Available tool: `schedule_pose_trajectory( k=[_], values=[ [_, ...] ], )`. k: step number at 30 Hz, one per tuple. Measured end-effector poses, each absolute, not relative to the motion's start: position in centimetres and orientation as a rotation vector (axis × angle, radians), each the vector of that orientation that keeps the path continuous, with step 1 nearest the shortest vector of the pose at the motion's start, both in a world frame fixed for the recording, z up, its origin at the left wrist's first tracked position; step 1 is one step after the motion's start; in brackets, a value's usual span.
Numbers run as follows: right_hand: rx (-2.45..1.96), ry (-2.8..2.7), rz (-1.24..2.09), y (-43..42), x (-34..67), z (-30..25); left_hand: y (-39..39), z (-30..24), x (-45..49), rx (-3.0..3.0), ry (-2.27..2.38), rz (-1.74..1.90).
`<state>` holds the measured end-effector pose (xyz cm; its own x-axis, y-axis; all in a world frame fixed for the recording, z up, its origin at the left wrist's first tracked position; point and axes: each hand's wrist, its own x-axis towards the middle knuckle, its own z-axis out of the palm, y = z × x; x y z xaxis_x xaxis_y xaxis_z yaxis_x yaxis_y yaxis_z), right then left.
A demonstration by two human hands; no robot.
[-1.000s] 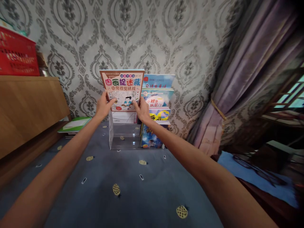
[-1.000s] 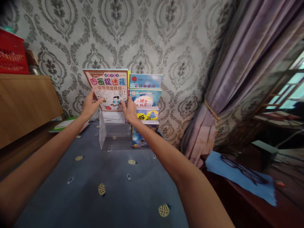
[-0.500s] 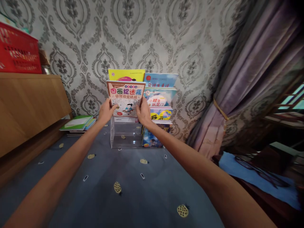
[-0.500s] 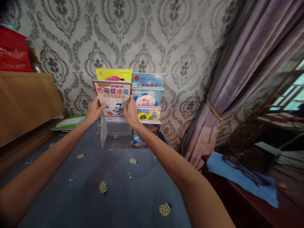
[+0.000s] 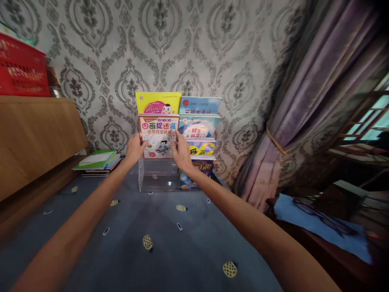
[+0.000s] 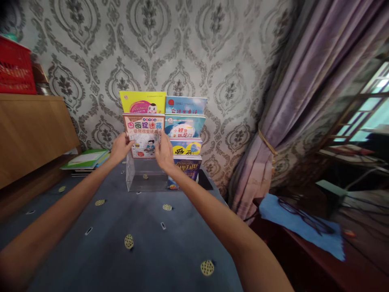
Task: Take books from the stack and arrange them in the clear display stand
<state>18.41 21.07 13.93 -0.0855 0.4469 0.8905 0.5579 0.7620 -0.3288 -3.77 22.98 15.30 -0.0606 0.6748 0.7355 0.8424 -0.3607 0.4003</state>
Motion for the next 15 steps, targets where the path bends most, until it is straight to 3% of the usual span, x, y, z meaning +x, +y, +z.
schedule_pose_trajectory(
  k=[15],
  values=[
    [-0.902, -1.65, 0.023, 20.8, 18.1, 11.5, 22.7, 16.3, -3.2, -2.029, -1.745, -1.376]
  ],
)
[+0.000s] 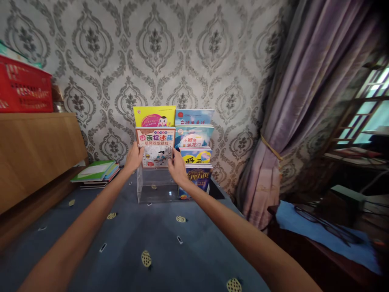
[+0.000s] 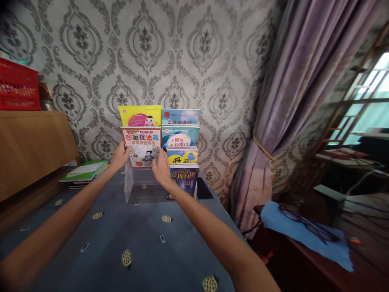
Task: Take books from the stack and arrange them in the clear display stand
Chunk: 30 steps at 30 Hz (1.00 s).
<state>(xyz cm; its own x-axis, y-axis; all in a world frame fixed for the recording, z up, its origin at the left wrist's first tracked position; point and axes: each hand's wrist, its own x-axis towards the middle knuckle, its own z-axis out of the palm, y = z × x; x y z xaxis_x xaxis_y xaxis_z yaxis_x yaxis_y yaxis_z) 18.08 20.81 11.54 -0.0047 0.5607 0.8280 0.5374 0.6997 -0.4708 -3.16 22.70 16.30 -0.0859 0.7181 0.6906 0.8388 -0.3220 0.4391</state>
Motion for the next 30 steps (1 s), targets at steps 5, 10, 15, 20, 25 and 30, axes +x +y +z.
schedule_pose_trajectory(
  k=[5, 10, 15, 20, 25, 30],
  values=[
    [-0.953, -1.652, 0.048, 21.0, 17.6, 11.7, 23.2, 16.8, -3.1, -2.03, -1.8, -1.406],
    [-0.959, -1.688, 0.053, 20.9, 17.2, 11.6, 23.7, 17.2, -3.3, -2.009, -1.858, -1.392],
    [-0.978, -1.711, 0.069, 20.7, 17.1, 11.4, 23.6, 17.3, -3.3, -2.004, -1.901, -1.341],
    [-0.958, -1.723, 0.082, 20.5, 17.1, 11.0, 23.4, 17.5, -3.0, -2.001, -1.926, -1.287],
    [-0.918, -1.722, 0.086, 20.1, 16.9, 10.3, 23.4, 17.6, -2.7, -1.998, -1.953, -1.237],
    [-0.891, -1.731, 0.075, 18.9, 16.5, 8.9, 23.4, 17.4, -2.6, -1.991, -1.953, -1.213]
  ],
)
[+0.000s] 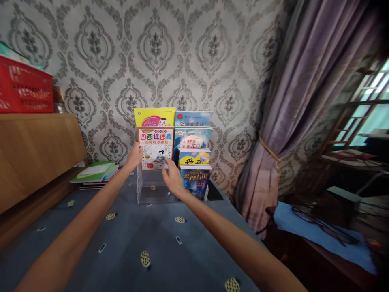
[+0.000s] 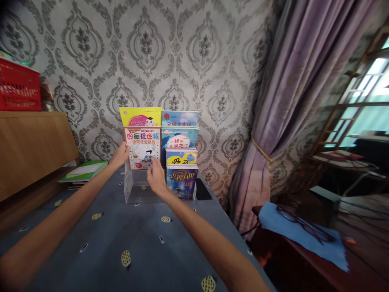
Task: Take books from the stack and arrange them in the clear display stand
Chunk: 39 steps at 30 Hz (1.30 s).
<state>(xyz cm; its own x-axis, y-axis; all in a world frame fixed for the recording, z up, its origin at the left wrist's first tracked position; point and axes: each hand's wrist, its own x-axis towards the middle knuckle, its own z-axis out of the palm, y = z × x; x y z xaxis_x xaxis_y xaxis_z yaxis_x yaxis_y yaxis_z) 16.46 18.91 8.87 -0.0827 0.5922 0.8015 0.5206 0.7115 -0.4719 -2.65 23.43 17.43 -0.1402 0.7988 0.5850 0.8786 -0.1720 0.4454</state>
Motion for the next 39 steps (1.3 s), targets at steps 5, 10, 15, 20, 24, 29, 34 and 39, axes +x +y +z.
schedule_pose_trajectory(
  k=[5, 10, 15, 20, 24, 29, 34, 39],
  values=[
    [-0.885, -1.783, 0.115, 16.0, 16.1, 5.8, 23.6, 17.3, -2.7, -1.983, -1.906, -1.208],
    [-0.874, -1.825, 0.244, 12.3, 15.9, 1.4, 23.7, 17.4, -2.9, -1.98, -1.833, -1.203],
    [-0.927, -1.789, 0.327, 9.8, 15.6, -2.7, 23.4, 17.2, -3.0, -1.981, -1.8, -1.197],
    [-1.023, -1.774, 0.386, 8.5, 15.6, -6.3, 23.2, 17.0, -3.0, -1.984, -1.794, -1.183],
    [-1.085, -1.768, 0.401, 8.0, 15.6, -7.9, 23.3, 17.1, -3.2, -1.997, -1.781, -1.179],
    [-1.07, -1.794, 0.412, 8.1, 15.8, -7.7, 23.3, 17.1, -3.3, -2.009, -1.765, -1.18],
    [-1.072, -1.779, 0.401, 8.1, 15.9, -7.4, 23.1, 16.8, -3.4, -2.017, -1.758, -1.187],
    [-1.072, -1.794, 0.397, 8.0, 15.9, -7.3, 22.9, 16.6, -3.4, -2.026, -1.751, -1.182]
  ],
)
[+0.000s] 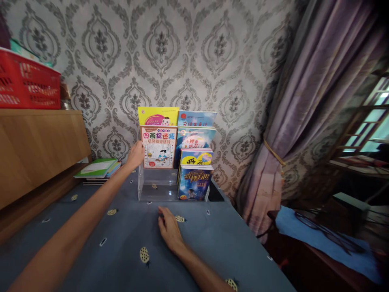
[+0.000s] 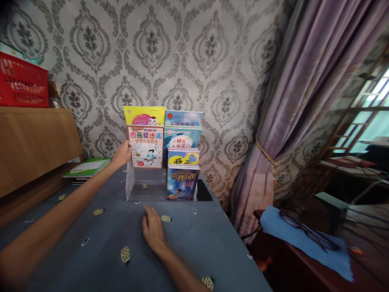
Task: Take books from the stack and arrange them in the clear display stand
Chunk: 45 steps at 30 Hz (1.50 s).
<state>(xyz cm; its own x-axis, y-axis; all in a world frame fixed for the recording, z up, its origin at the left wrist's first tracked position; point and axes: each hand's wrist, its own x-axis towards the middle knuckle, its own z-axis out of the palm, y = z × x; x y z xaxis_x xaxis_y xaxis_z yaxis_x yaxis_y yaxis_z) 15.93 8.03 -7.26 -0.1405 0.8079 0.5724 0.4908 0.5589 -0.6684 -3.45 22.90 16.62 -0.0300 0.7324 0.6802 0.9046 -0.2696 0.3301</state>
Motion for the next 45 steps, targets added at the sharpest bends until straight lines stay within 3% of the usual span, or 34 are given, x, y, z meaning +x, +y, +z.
schedule_pose_trajectory(
  k=[45],
  values=[
    [-1.097, -1.822, 0.408, 8.5, 16.0, -7.9, 22.3, 15.3, -3.5, -2.009, -1.717, -1.27]
  ],
)
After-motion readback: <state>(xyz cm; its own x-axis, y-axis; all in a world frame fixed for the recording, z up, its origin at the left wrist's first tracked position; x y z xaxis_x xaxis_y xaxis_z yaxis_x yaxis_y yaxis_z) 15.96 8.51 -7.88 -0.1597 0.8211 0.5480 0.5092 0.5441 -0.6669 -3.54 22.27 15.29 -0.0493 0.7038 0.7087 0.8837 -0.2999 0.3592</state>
